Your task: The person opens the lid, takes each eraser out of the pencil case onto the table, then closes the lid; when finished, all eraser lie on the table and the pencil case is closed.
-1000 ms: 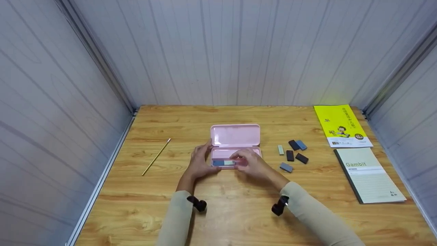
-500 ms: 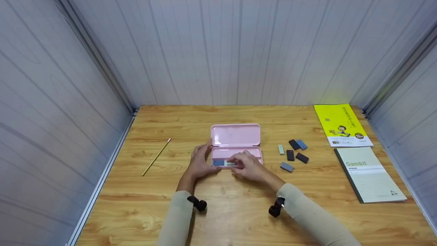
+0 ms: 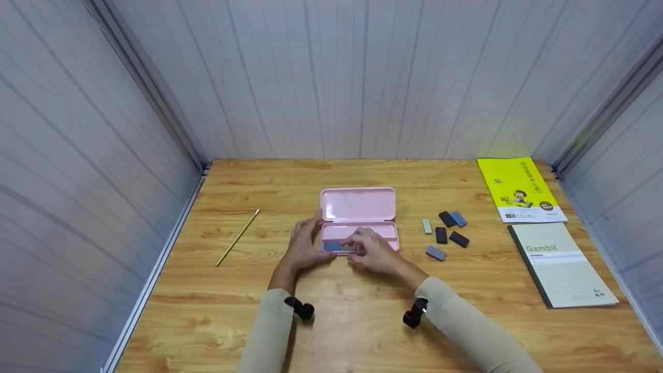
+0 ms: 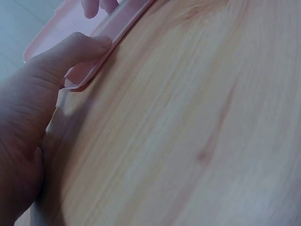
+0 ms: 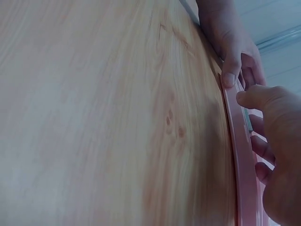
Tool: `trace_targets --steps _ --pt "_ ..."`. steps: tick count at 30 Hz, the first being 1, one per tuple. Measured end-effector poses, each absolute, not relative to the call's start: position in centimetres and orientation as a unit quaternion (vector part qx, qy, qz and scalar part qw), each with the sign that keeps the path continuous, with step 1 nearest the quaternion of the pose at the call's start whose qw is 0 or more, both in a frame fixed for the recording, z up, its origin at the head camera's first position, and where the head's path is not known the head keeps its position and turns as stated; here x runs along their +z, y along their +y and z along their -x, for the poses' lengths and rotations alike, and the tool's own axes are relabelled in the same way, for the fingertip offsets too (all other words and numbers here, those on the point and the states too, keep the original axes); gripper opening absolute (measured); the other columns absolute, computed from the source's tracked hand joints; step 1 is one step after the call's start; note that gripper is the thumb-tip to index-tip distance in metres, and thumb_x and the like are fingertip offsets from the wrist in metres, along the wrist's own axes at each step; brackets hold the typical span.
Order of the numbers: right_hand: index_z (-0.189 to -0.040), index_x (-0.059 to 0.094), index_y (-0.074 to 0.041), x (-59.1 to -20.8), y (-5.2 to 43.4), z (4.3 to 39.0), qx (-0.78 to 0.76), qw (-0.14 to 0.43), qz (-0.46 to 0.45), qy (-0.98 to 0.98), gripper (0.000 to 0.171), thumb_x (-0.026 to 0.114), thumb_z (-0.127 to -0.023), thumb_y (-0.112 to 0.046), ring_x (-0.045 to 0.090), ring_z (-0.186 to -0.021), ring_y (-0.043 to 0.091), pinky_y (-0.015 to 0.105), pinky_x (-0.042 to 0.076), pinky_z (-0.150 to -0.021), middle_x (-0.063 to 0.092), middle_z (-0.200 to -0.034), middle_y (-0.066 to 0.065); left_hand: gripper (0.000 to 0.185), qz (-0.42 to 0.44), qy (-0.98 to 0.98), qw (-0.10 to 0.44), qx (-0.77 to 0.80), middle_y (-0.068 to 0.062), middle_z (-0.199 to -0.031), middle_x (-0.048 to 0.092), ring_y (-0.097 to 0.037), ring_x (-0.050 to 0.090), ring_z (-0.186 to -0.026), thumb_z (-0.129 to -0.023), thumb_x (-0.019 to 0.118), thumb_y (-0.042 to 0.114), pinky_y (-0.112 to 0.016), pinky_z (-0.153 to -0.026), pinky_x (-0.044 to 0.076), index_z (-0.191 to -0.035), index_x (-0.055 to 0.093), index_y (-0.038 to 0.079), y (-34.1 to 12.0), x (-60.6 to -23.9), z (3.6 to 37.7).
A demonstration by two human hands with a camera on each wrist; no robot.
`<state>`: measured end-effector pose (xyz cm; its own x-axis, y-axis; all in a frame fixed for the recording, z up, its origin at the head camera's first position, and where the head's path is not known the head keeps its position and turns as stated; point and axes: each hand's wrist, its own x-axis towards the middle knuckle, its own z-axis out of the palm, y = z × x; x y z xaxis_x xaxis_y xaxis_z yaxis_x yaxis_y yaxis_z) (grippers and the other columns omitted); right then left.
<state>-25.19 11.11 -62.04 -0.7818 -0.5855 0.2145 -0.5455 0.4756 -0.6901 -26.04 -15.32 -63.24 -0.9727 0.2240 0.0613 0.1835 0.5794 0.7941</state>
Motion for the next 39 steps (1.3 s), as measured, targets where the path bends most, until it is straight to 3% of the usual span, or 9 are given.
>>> trace_targets --steps 6,13,18,21,27,30,34,37,39 --pt "-0.129 0.083 -0.018 -63.8 10.8 25.8 -0.383 0.014 0.339 0.859 0.036 0.086 -0.093 -0.021 0.054 -0.101 0.016 0.031 0.050 -0.086 0.060 -0.111 0.006 0.127 -0.108 0.889 0.028 0.443 -0.013 -0.169 0.057 -0.040 0.039 -0.160 -0.072 0.101 0.036 -0.068 -0.135 0.030 -0.179 0.034 0.020 -15.3 -63.2 26.0" --pt "-0.124 0.082 -0.018 -62.4 10.5 25.0 -0.371 0.017 0.339 0.864 0.031 0.086 -0.094 -0.018 0.054 -0.099 0.016 0.031 0.050 -0.085 0.056 -0.109 0.005 0.127 -0.096 0.891 0.034 0.442 -0.013 -0.170 0.055 -0.040 0.038 -0.161 -0.073 0.102 0.036 -0.066 -0.137 0.031 -0.179 0.033 0.025 -15.1 -63.1 26.0" --pt "-0.123 0.076 -0.015 -61.4 10.6 24.5 -0.389 0.014 0.331 0.860 0.033 0.085 -0.092 -0.009 0.064 -0.100 0.021 0.038 0.061 -0.089 0.059 -0.111 0.010 0.128 -0.102 0.889 0.031 0.444 -0.014 -0.168 0.057 -0.039 0.040 -0.158 -0.072 0.103 0.035 -0.065 -0.136 0.033 -0.179 0.033 0.022 -15.2 -63.2 26.0" --pt "-0.127 0.072 -0.013 -61.9 10.7 24.7 -0.425 0.002 0.328 0.844 0.039 0.083 -0.091 -0.003 0.070 -0.102 0.024 0.036 0.064 -0.090 0.064 -0.114 0.013 0.128 -0.101 0.888 0.032 0.447 -0.014 -0.169 0.056 -0.038 0.040 -0.158 -0.072 0.103 0.035 -0.064 -0.136 0.033 -0.179 0.034 0.022 -15.2 -63.2 26.0" --pt "-0.131 0.067 -0.003 -61.4 10.6 24.6 -0.485 -0.009 0.289 0.825 0.041 0.077 -0.092 0.007 0.069 -0.097 0.024 0.026 0.059 -0.084 0.070 -0.113 0.020 0.129 -0.099 0.889 0.030 0.445 -0.015 -0.171 0.054 -0.040 0.040 -0.159 -0.071 0.103 0.036 -0.066 -0.135 0.033 -0.179 0.033 0.024 -15.2 -63.2 26.1" --pt "-0.132 0.067 -0.007 -63.3 10.8 25.8 -0.506 -0.015 0.266 0.820 0.043 0.075 -0.092 0.007 0.065 -0.093 0.011 0.021 0.056 -0.080 0.069 -0.107 0.007 0.129 -0.102 0.888 0.028 0.447 -0.015 -0.170 0.055 -0.040 0.040 -0.160 -0.070 0.102 0.036 -0.067 -0.136 0.028 -0.179 0.034 0.023 -15.2 -63.1 26.0" --pt "-0.134 0.066 -0.005 -63.5 11.0 25.8 -0.528 -0.019 0.260 0.808 0.044 0.076 -0.093 0.006 0.059 -0.089 0.004 0.018 0.053 -0.076 0.068 -0.103 0.007 0.128 -0.108 0.886 0.023 0.451 -0.016 -0.168 0.057 -0.041 0.040 -0.161 -0.070 0.102 0.035 -0.069 -0.137 0.025 -0.178 0.035 0.021 -15.1 -63.1 26.0" --pt "-0.139 0.066 0.000 -61.1 10.8 24.7 -0.529 -0.001 0.250 0.811 0.044 0.078 -0.097 0.005 0.061 -0.088 0.008 0.018 0.053 -0.077 0.072 -0.105 0.019 0.129 -0.108 0.887 0.020 0.448 -0.016 -0.167 0.058 -0.041 0.041 -0.160 -0.070 0.103 0.035 -0.069 -0.135 0.028 -0.178 0.035 0.022 -15.1 -63.1 26.0" --pt "-0.142 0.068 -0.002 -60.8 10.7 24.5 -0.527 0.007 0.240 0.816 0.045 0.080 -0.098 0.001 0.061 -0.086 0.005 0.017 0.052 -0.077 0.075 -0.104 0.018 0.129 -0.109 0.888 0.019 0.446 -0.015 -0.167 0.059 -0.041 0.041 -0.160 -0.070 0.103 0.035 -0.069 -0.135 0.028 -0.179 0.034 0.022 -15.2 -63.2 26.0"
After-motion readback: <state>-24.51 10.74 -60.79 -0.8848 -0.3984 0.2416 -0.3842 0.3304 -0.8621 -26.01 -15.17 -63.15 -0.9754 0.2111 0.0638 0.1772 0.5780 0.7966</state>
